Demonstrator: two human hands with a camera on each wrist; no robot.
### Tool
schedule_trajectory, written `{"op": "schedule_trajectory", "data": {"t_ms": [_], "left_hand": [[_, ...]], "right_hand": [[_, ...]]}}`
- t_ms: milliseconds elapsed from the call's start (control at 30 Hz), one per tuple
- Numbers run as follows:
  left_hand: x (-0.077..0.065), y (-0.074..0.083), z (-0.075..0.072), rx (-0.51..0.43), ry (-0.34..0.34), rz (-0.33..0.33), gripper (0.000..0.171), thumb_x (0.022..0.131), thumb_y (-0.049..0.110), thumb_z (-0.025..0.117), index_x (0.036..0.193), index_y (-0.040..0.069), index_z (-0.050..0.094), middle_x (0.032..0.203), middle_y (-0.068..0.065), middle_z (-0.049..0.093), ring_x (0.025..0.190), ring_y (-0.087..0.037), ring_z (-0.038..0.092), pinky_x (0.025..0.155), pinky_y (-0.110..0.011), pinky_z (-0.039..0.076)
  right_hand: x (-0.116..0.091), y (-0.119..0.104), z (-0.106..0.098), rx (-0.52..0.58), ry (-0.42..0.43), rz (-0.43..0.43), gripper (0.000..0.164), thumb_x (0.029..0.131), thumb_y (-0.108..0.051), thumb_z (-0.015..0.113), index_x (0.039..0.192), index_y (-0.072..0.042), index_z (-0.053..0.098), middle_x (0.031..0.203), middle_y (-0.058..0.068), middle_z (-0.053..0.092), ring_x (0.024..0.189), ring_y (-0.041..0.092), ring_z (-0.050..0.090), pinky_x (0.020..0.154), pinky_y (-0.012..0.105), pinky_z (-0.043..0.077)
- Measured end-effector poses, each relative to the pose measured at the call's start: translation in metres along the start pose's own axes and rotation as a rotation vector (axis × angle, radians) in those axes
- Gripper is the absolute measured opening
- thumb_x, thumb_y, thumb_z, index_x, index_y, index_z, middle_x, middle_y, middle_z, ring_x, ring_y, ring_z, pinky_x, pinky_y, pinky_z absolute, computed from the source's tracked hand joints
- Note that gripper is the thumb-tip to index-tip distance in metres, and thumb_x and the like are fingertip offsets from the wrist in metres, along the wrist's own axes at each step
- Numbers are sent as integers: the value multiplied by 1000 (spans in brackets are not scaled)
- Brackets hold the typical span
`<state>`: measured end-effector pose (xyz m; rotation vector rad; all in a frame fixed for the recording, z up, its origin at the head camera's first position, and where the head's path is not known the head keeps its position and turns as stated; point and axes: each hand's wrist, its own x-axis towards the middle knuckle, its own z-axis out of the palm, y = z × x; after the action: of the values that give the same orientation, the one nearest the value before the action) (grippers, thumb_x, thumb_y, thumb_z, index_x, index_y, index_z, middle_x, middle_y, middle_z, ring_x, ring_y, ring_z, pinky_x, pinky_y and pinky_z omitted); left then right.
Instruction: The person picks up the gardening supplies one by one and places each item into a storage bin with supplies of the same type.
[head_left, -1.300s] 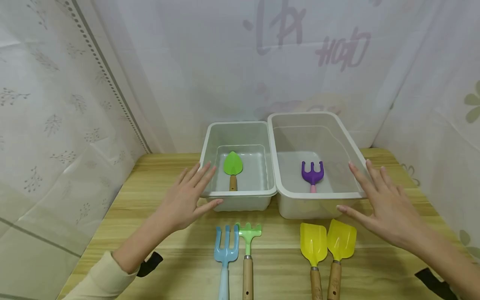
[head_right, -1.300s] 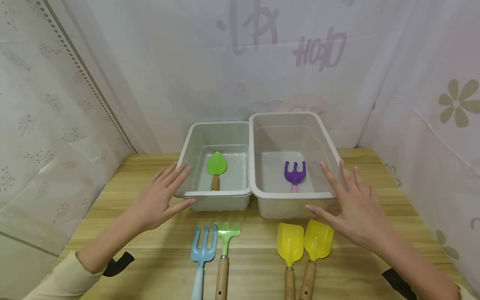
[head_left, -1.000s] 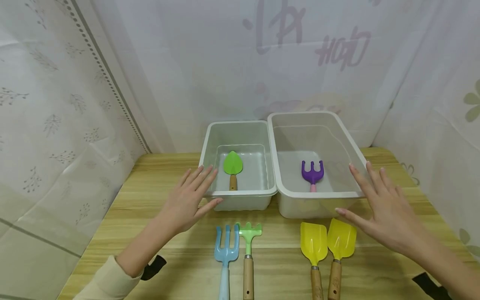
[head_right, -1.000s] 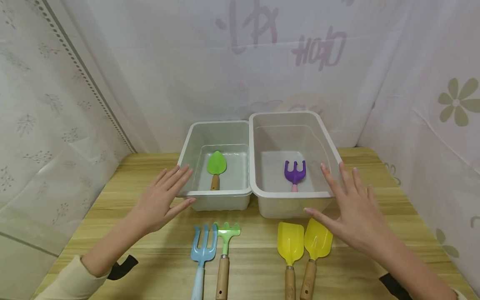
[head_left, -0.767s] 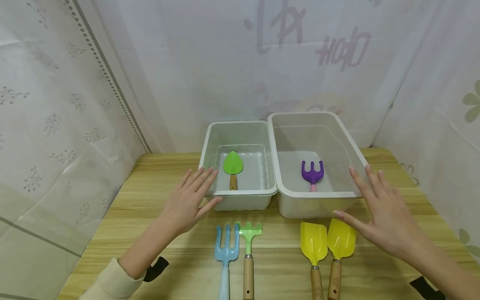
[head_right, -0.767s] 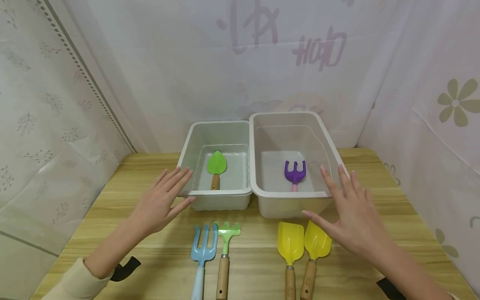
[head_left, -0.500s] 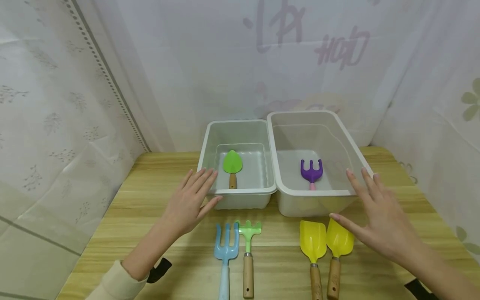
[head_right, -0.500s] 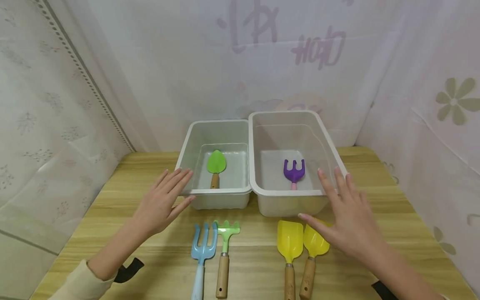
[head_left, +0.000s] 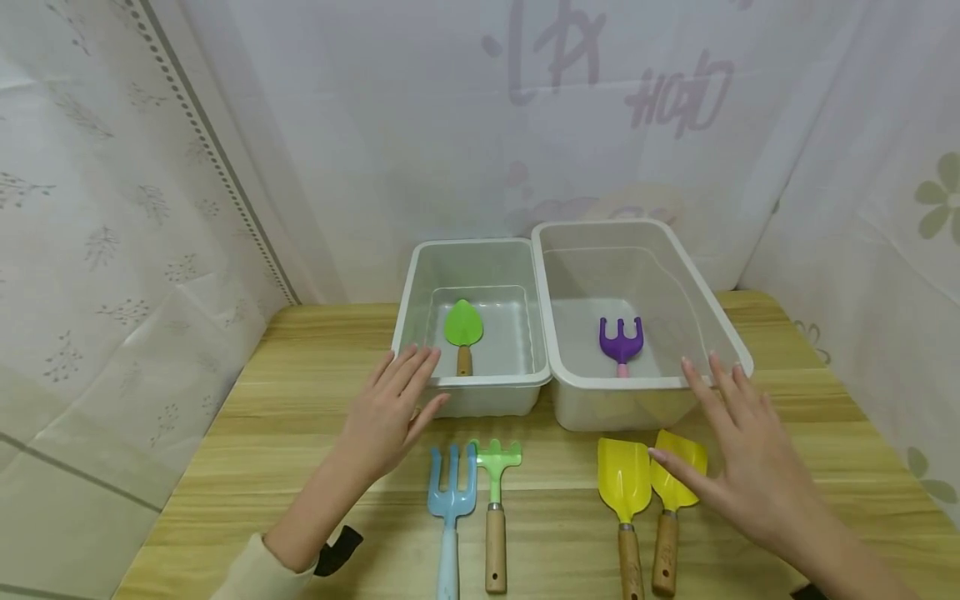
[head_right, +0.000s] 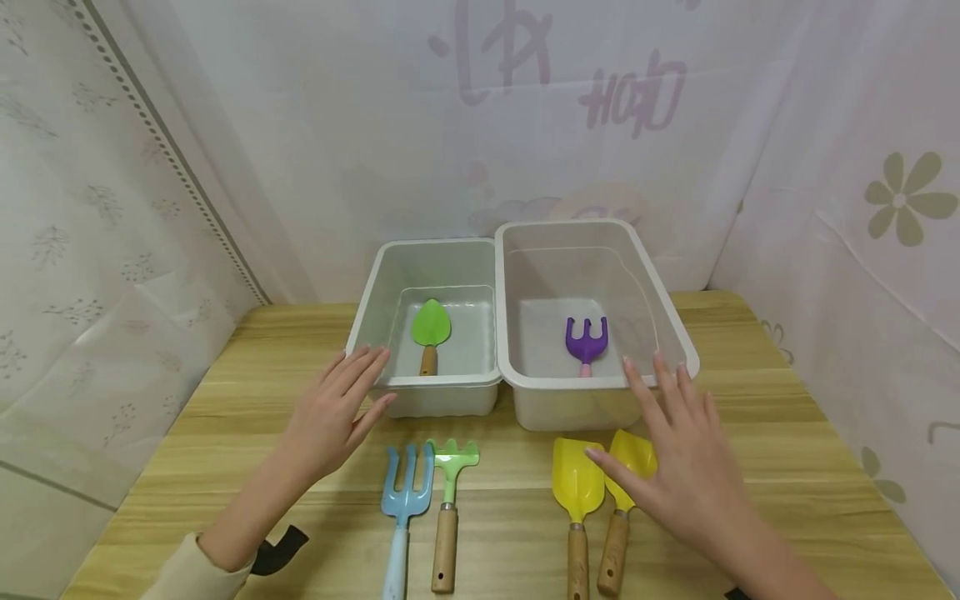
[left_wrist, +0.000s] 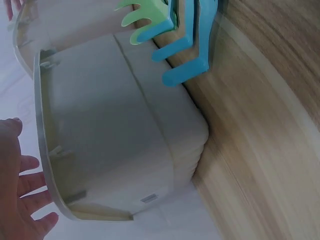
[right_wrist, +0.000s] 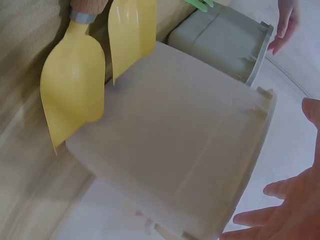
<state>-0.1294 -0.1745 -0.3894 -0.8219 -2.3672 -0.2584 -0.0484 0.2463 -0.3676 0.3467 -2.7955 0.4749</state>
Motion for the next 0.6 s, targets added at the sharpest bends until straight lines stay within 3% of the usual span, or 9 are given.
{"op": "schedule_trajectory", "data": {"t_ms": [200,400,600], "left_hand": [[-2,2,3,2,15,-20,74,114,53,22,146,-4,59,139,-24,68,134,-43,63,115,-62,47],[-3,2,5,12,61,7,70,115,49,27,142,-6,61,135,-25,70,129,-44,66,113,-61,49],[-4,5,6,8,86,13,68,116,47,28,139,-6,63,133,-25,71,126,-44,67,112,-61,51]], "right_hand": [[-7,-3,4,0,13,-6,106,92,-58,74,171,-18,16,176,24,15,163,52,11,134,61,-4],[-14,-6,8,-23,17,-31,105,93,-59,73,171,-17,17,177,19,11,162,52,13,132,64,-1],[-19,-8,12,-18,48,-63,103,94,-59,72,170,-13,21,177,19,14,165,46,13,135,57,0]]}}
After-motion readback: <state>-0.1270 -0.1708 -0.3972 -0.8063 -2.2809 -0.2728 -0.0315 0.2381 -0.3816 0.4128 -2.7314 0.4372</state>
